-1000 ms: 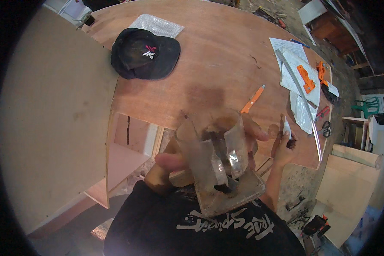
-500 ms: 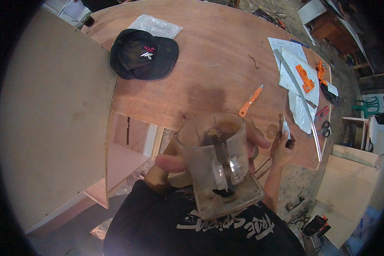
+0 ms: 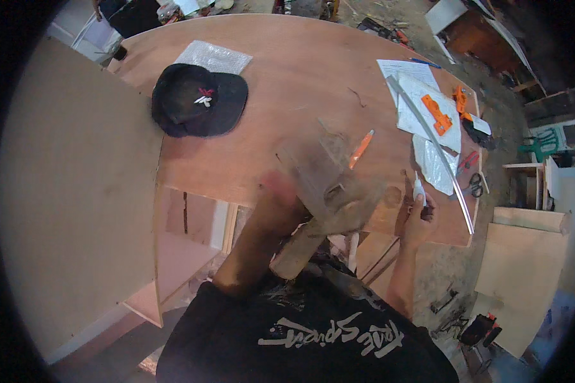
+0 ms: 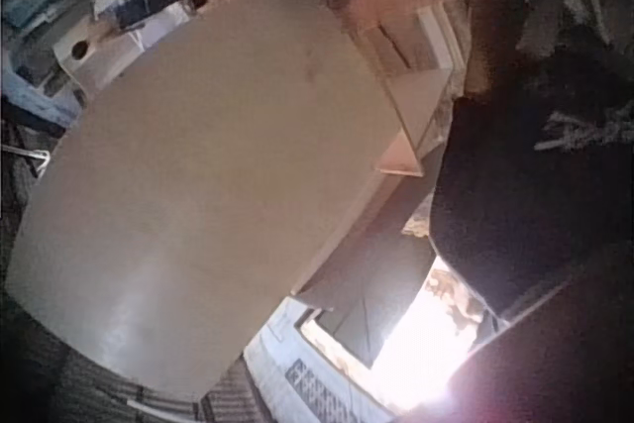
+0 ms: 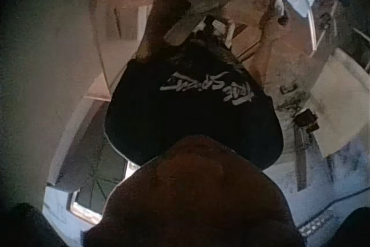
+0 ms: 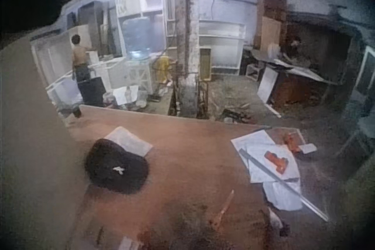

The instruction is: The person applies a clear liquid adhesive from a small bottle onto the surface of a wooden router base.

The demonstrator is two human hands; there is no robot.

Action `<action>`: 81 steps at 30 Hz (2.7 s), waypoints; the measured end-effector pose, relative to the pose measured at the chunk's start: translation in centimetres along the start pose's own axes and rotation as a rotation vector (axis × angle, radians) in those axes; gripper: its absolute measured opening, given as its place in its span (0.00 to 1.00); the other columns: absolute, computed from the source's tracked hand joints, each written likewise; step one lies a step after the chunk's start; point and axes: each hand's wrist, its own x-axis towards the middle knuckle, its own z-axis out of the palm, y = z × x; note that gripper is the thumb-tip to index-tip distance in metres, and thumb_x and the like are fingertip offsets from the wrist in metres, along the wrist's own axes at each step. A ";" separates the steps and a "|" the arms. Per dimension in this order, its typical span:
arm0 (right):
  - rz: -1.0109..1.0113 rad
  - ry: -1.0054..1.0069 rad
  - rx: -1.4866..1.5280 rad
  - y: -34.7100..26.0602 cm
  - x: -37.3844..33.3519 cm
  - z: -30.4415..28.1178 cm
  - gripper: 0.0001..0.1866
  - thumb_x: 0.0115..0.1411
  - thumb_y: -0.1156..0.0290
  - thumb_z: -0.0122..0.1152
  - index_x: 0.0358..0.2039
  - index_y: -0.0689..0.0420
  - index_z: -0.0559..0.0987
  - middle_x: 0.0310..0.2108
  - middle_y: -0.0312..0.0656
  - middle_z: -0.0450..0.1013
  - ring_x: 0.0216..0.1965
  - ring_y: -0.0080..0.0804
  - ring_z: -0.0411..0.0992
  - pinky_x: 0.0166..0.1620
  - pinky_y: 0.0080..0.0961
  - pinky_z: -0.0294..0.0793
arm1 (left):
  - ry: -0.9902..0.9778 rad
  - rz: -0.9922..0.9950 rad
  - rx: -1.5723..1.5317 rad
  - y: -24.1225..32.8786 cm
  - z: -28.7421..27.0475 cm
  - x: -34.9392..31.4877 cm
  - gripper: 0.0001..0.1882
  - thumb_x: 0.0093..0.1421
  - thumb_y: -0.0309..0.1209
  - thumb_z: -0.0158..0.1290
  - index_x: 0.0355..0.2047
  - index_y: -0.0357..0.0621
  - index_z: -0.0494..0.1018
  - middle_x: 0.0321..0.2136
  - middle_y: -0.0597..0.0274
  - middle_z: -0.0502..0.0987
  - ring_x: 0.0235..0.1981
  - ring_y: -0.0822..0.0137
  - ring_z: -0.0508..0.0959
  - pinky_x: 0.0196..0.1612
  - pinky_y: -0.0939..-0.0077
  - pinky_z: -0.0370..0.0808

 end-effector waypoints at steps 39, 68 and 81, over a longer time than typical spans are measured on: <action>-0.696 -0.509 -0.023 -22.8 -1.1 2.9 0.13 0.42 0.81 0.71 0.31 0.64 0.81 0.29 0.45 0.77 0.31 0.33 0.74 0.39 0.26 0.71 | 0.079 0.028 -0.174 -2.8 3.3 -2.4 0.45 0.52 0.67 0.51 0.50 0.34 0.65 0.42 0.59 0.74 0.44 0.70 0.75 0.46 0.73 0.73; -0.792 -0.497 0.012 -22.2 -0.8 3.2 0.15 0.38 0.81 0.73 0.30 0.64 0.82 0.25 0.45 0.75 0.25 0.33 0.74 0.29 0.23 0.71 | 0.108 0.021 -0.276 -1.9 2.1 -2.4 0.39 0.61 0.62 0.44 0.57 0.39 0.60 0.49 0.56 0.71 0.50 0.65 0.74 0.52 0.67 0.72; -1.011 -0.654 0.038 -24.9 -0.2 1.0 0.14 0.49 0.69 0.69 0.32 0.64 0.77 0.25 0.44 0.71 0.26 0.37 0.72 0.30 0.30 0.75 | -0.128 0.075 -0.420 -2.5 2.3 -2.1 0.53 0.50 0.67 0.52 0.64 0.42 0.53 0.61 0.50 0.61 0.56 0.62 0.70 0.58 0.64 0.69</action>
